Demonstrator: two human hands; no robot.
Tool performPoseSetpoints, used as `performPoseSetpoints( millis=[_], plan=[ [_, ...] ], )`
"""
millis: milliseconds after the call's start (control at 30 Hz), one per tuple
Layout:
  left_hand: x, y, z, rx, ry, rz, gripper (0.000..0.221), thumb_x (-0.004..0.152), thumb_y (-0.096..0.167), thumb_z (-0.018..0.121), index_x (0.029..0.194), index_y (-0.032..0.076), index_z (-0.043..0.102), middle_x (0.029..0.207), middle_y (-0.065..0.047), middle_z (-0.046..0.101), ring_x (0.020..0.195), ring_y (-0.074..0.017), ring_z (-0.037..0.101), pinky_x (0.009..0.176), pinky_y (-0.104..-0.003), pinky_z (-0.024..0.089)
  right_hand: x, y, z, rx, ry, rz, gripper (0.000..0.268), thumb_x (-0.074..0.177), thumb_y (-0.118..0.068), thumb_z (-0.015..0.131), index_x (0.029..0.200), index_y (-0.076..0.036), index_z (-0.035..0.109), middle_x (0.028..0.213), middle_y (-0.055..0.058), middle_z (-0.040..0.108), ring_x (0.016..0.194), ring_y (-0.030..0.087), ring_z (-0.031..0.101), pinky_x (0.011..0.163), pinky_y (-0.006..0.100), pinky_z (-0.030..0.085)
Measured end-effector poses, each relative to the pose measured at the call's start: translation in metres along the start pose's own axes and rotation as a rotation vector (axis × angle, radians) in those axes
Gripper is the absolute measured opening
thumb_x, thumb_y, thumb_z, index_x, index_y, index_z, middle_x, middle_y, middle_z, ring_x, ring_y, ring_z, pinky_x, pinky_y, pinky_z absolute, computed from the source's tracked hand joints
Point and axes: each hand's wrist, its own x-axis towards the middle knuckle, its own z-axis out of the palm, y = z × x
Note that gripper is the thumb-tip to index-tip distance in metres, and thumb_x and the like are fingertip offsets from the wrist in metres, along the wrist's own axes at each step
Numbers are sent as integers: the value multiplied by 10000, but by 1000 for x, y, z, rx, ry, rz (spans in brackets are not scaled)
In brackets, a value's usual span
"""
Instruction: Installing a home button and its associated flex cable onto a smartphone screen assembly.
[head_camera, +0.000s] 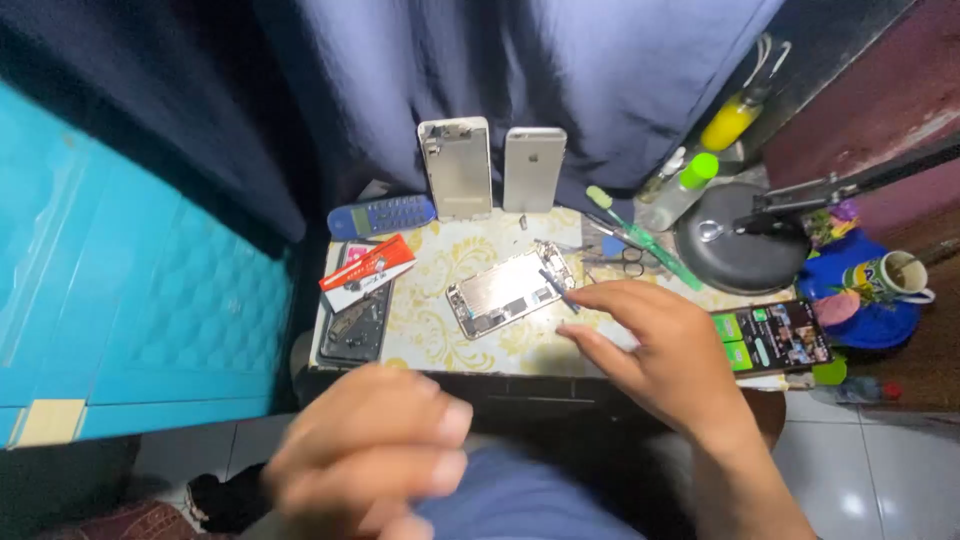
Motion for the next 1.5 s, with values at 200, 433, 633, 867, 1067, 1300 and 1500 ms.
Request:
performPoseSetpoints(
  millis=[200, 433, 633, 867, 1067, 1300, 1500],
  plan=[
    [-88, -82, 63, 253, 29, -308, 204, 926, 311, 696, 960, 129, 782, 1018, -68, 754, 992, -305, 736, 860, -436, 571, -29, 27, 57, -361, -113, 196, 110, 917, -288, 760, 1012, -249, 799, 914, -28, 761, 884, 200, 730, 780, 344, 550],
    [-95, -97, 72, 403, -198, -367, 324, 941, 293, 704, 1166, 60, 698, 1260, -186, 629, 1258, -426, 573, 1018, -536, 475, -24, 32, 74, -490, -10, 175, 160, 978, -292, 788, 1043, -145, 792, 949, 41, 736, 903, 236, 709, 783, 347, 550],
    [-99, -101, 81, 562, -227, -388, 249, 927, 268, 681, 1108, 97, 688, 1307, -180, 598, 1298, -439, 536, 1067, -600, 414, -12, 38, 78, -604, -12, 155, 102, 995, -172, 778, 1079, -120, 807, 953, 60, 726, 890, 243, 723, 743, 325, 559],
    [-101, -105, 82, 550, -291, -412, 217, 912, 238, 623, 1087, 150, 716, 1309, -155, 605, 1305, -412, 562, 1086, -605, 400, 6, 33, 76, -375, 61, 96, 141, 985, 10, 749, 1119, 3, 794, 960, 167, 722, 902, 354, 714, 786, 406, 565],
    [-99, -106, 85, 565, -298, -419, 261, 900, 257, 585, 1116, 170, 701, 1331, -142, 593, 1315, -395, 563, 1097, -607, 382, 0, 57, 112, 99, 145, 88, 126, 896, -169, 831, 993, -128, 763, 889, 49, 764, 874, 310, 735, 818, 394, 562],
    [-94, -105, 85, 567, -294, -419, 276, 889, 233, 575, 1116, 177, 721, 1339, -150, 596, 1317, -390, 571, 1099, -603, 377, 8, 52, 116, 157, 116, -4, 77, 949, -177, 730, 964, -121, 781, 867, 49, 782, 881, 307, 745, 847, 420, 554],
    [-93, -106, 83, 550, -312, -416, 255, 897, 203, 578, 1092, 155, 735, 1329, -175, 602, 1315, -405, 571, 1095, -605, 373, 4, 67, 118, 244, 139, 56, 80, 928, -116, 782, 1001, -82, 773, 933, 46, 795, 922, 305, 749, 861, 397, 550]
  ],
)
